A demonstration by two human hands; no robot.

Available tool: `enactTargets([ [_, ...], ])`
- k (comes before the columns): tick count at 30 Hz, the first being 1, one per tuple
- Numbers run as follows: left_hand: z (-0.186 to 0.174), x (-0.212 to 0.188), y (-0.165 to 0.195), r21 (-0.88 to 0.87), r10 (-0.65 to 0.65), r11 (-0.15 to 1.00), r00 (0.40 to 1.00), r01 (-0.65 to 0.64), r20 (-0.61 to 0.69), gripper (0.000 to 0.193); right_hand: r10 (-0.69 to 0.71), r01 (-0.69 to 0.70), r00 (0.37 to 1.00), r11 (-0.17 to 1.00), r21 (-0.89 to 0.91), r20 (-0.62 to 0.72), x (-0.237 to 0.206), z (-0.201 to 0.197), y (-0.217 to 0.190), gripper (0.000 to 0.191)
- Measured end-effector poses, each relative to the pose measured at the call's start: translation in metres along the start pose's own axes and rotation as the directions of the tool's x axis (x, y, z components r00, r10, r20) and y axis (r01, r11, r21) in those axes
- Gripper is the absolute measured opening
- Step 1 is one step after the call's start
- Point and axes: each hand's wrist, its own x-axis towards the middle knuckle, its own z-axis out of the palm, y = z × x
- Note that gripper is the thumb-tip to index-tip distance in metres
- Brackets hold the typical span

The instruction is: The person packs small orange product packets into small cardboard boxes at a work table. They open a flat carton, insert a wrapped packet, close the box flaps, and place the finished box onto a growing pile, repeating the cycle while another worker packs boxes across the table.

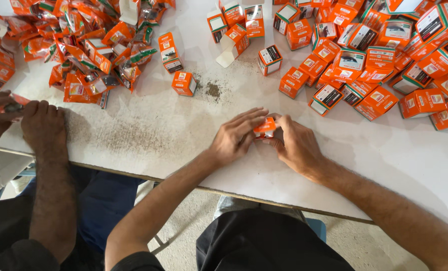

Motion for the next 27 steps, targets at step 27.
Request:
enactTargets([
  [27, -0.022, -0.019, -0.022, 0.392, 0.104, 0.917, 0.992, -0.071, -0.065, 0.039, -0.372, 0.322, 0.921, 0.895, -0.307, -0.118, 0.016, -0.025, 0.034, 0.039],
])
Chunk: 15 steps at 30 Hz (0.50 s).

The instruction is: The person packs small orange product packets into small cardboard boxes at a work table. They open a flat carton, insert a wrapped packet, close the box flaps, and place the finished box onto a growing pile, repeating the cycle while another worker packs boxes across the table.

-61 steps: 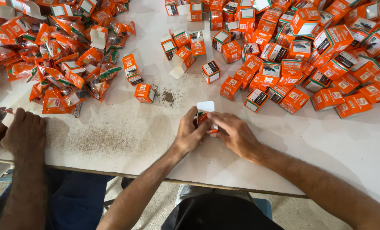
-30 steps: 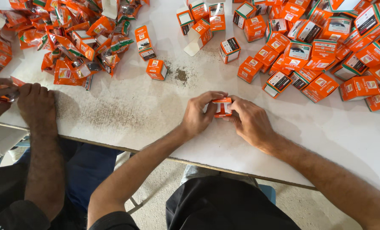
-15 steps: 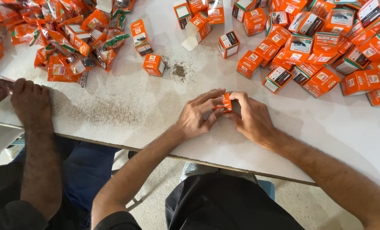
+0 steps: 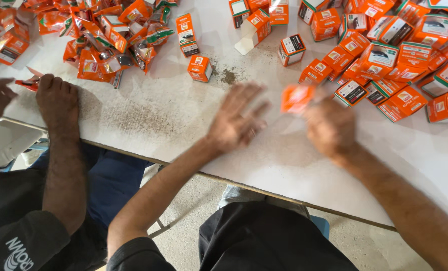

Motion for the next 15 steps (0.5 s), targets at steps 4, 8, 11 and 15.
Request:
enactTargets([
  [4, -0.012, 0.008, -0.056, 0.218, -0.429, 0.85, 0.87, 0.48, -0.244, 0.066, 0.14, -0.156, 0.974, 0.984, -0.084, -0.178, 0.011, -0.015, 0.011, 0.06],
  [8, 0.008, 0.02, -0.087, -0.237, -0.676, 0.695, 0.729, 0.679, 0.107, 0.082, -0.029, 0.017, 0.991, 0.996, 0.091, 0.132, 0.015, 0.004, -0.015, 0.057],
  [11, 0.041, 0.035, -0.092, -0.442, -0.525, 0.732, 0.843, 0.518, 0.119, 0.081, -0.078, 0.065, 0.942, 0.997, 0.05, 0.327, 0.02, 0.011, -0.026, 0.054],
  [15, 0.072, 0.076, -0.123, -0.185, -0.443, 0.894, 0.864, 0.408, -0.238, 0.072, -0.05, 0.106, 0.922, 0.986, -0.125, 0.385, 0.03, 0.003, -0.021, 0.047],
])
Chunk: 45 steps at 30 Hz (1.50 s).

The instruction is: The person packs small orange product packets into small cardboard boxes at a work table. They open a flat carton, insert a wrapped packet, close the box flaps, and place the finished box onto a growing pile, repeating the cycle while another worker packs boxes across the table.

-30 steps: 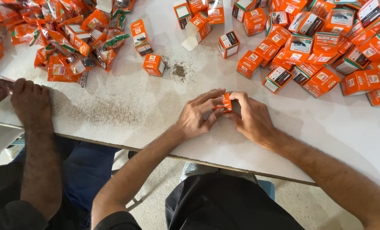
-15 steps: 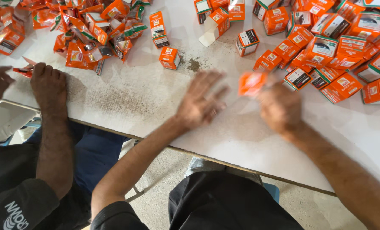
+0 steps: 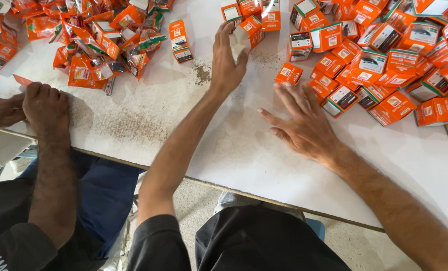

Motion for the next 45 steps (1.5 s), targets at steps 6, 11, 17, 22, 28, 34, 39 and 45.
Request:
enactTargets([
  [6, 0.042, 0.034, 0.005, 0.145, -0.279, 0.957, 0.931, 0.25, 0.235, 0.056, 0.191, -0.19, 0.981, 0.979, -0.069, 0.014, 0.002, 0.0, 0.009, 0.071],
  [11, 0.015, 0.003, 0.041, 0.165, 0.162, 0.975, 0.985, -0.151, -0.056, 0.049, 0.251, -0.249, 0.955, 0.968, 0.033, -0.159, -0.006, 0.006, 0.013, 0.086],
  [17, -0.042, -0.072, 0.078, -0.021, 0.557, 0.805, 0.745, -0.593, 0.368, 0.056, 0.384, -0.244, 0.918, 0.746, 0.62, -0.101, -0.009, 0.023, -0.011, 0.093],
  [22, -0.107, -0.032, 0.005, 0.363, 0.35, 0.832, 0.904, -0.42, 0.246, 0.053, 0.522, -0.436, 0.841, 0.497, 0.75, 0.142, -0.017, 0.039, -0.007, 0.073],
  [28, -0.188, -0.016, -0.075, 0.767, -0.085, 0.622, 0.96, -0.158, 0.267, 0.065, 0.431, -0.337, 0.902, 0.75, 0.569, -0.034, -0.017, 0.048, 0.005, 0.068],
  [34, -0.167, -0.048, -0.03, 0.734, -0.426, 0.676, 0.848, 0.066, 0.316, 0.03, 0.382, -0.256, 0.919, 0.769, 0.586, -0.1, -0.017, 0.033, -0.004, 0.066],
  [39, -0.174, -0.035, -0.018, 0.677, -0.501, 0.705, 0.825, 0.213, 0.262, 0.06, 0.352, -0.238, 0.932, 0.772, 0.589, -0.085, -0.015, 0.022, -0.006, 0.067],
  [45, -0.154, -0.063, 0.024, 0.299, -0.465, 0.876, 0.829, 0.379, 0.31, 0.044, 0.339, -0.221, 0.939, 0.711, 0.667, -0.051, -0.013, 0.015, -0.003, 0.059],
])
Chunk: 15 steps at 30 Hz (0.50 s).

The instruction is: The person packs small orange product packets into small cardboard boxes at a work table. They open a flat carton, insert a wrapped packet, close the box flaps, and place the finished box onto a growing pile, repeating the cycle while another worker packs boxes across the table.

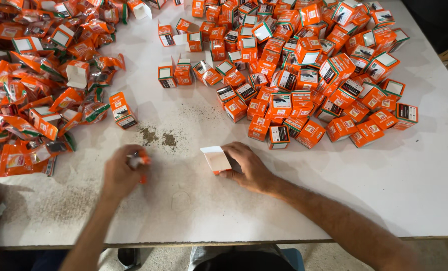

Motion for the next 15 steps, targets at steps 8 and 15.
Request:
enactTargets([
  [8, 0.08, -0.067, 0.082, 0.104, 0.852, 0.488, 0.446, -0.867, -0.273, 0.067, -0.1, 0.099, 0.995, 0.995, -0.031, -0.024, 0.004, 0.001, 0.002, 0.064],
  [15, 0.084, -0.053, 0.101, 0.106, 0.84, 0.541, 0.533, -0.834, -0.097, 0.065, 0.023, -0.023, 1.0, 0.999, 0.03, 0.004, 0.004, -0.002, -0.002, 0.058],
])
